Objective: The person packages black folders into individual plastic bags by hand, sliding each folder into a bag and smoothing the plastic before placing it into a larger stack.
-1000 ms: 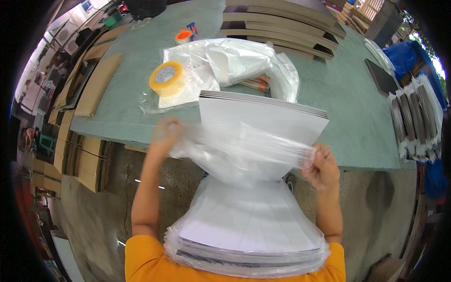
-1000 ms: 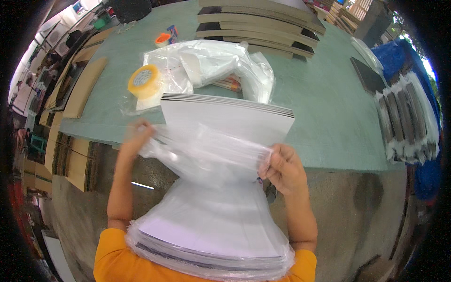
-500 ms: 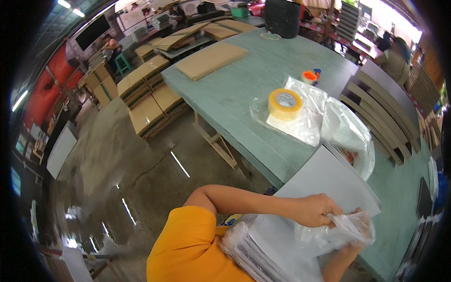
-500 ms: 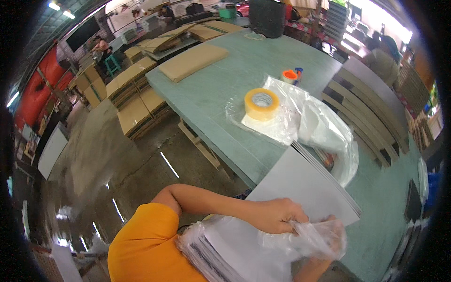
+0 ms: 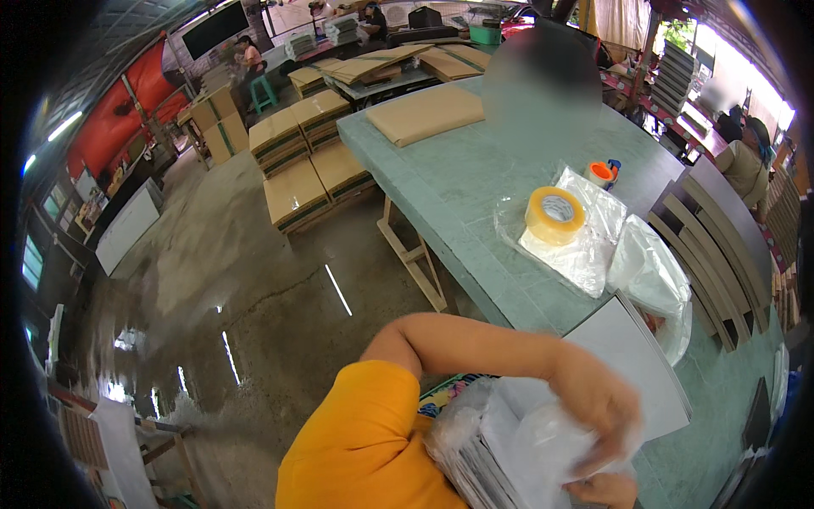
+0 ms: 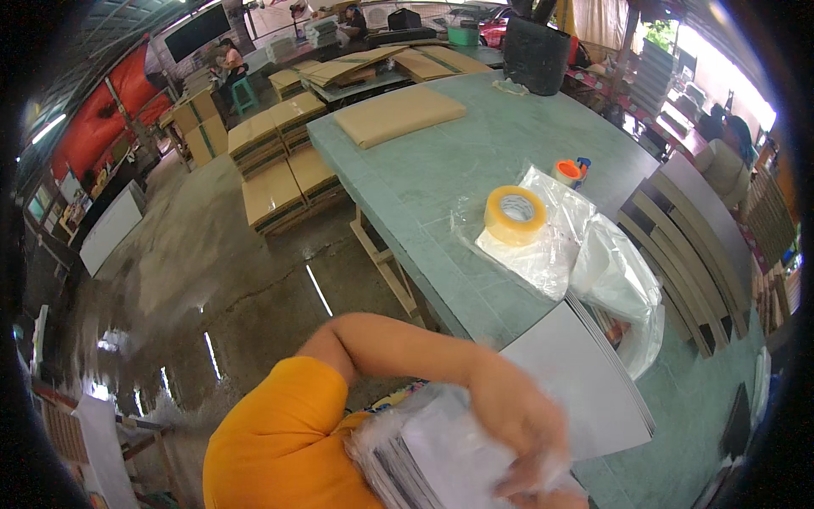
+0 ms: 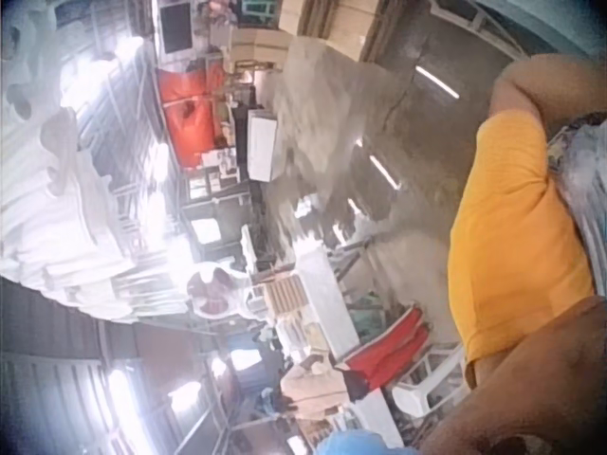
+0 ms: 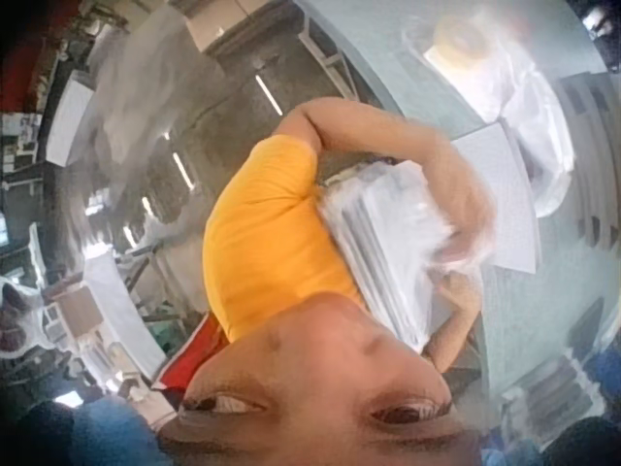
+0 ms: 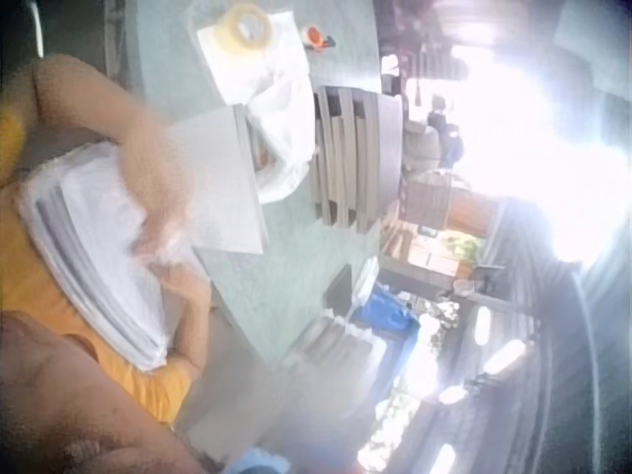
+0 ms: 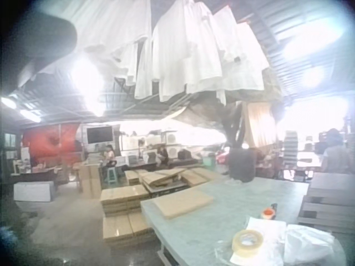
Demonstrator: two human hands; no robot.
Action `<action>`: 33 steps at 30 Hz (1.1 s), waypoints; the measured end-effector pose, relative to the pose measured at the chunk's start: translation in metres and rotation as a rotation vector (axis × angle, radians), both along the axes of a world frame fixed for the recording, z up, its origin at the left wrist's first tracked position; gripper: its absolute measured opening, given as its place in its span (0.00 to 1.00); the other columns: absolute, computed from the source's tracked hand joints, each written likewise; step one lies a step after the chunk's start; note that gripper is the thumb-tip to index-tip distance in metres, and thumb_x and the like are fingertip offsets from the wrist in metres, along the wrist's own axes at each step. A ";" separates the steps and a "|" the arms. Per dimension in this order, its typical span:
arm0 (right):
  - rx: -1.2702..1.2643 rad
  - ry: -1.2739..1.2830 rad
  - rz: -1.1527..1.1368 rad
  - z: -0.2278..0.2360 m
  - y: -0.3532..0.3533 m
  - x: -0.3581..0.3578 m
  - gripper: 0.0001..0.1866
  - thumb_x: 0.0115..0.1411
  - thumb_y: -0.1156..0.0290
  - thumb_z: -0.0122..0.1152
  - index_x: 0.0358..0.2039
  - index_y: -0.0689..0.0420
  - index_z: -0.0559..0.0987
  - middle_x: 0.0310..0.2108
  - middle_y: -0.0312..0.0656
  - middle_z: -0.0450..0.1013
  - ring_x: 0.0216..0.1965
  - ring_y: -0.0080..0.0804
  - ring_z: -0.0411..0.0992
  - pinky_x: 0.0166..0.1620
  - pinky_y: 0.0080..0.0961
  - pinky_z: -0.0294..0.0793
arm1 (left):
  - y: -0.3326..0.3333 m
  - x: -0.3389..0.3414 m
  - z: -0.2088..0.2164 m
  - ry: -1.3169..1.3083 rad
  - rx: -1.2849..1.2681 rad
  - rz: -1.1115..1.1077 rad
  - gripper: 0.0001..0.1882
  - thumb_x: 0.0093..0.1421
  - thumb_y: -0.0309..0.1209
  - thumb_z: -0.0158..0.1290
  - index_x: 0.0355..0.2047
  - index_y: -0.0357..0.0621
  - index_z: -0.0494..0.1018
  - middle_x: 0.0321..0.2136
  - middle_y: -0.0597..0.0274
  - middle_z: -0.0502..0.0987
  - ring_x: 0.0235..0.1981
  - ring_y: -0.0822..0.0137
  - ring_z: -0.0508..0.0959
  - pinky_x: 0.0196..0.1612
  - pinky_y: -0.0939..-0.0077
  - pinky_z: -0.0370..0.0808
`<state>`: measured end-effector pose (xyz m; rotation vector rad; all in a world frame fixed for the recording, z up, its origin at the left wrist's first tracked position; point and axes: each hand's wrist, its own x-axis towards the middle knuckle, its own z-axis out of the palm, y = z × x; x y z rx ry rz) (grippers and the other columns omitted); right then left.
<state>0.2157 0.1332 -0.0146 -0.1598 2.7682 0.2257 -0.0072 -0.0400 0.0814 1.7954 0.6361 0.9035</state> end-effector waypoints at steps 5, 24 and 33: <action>-0.108 -0.118 -0.020 0.015 -0.021 0.017 0.23 0.43 0.52 0.58 0.22 0.63 0.76 0.33 0.50 0.70 0.35 0.40 0.69 0.34 0.31 0.68 | 0.002 -0.017 -0.097 1.416 0.026 0.135 0.16 0.43 0.42 0.53 0.17 0.40 0.72 0.16 0.54 0.72 0.24 0.59 0.74 0.24 0.65 0.69; -0.148 1.276 -0.628 0.031 0.022 0.028 0.38 0.33 0.89 0.50 0.49 0.49 0.65 0.45 0.46 0.60 0.47 0.45 0.59 0.45 0.33 0.63 | 0.021 -0.021 -0.053 0.804 0.336 1.342 0.27 0.48 0.12 0.36 0.48 0.46 0.65 0.44 0.54 0.65 0.40 0.62 0.66 0.38 0.74 0.67; -1.671 0.869 -0.734 0.054 0.009 0.066 0.21 0.42 0.81 0.59 0.40 0.61 0.71 0.27 0.37 0.70 0.29 0.22 0.68 0.31 0.16 0.68 | -0.035 -0.091 -0.052 0.588 0.032 1.207 0.18 0.49 0.31 0.48 0.41 0.38 0.68 0.37 0.44 0.70 0.38 0.54 0.70 0.43 0.67 0.66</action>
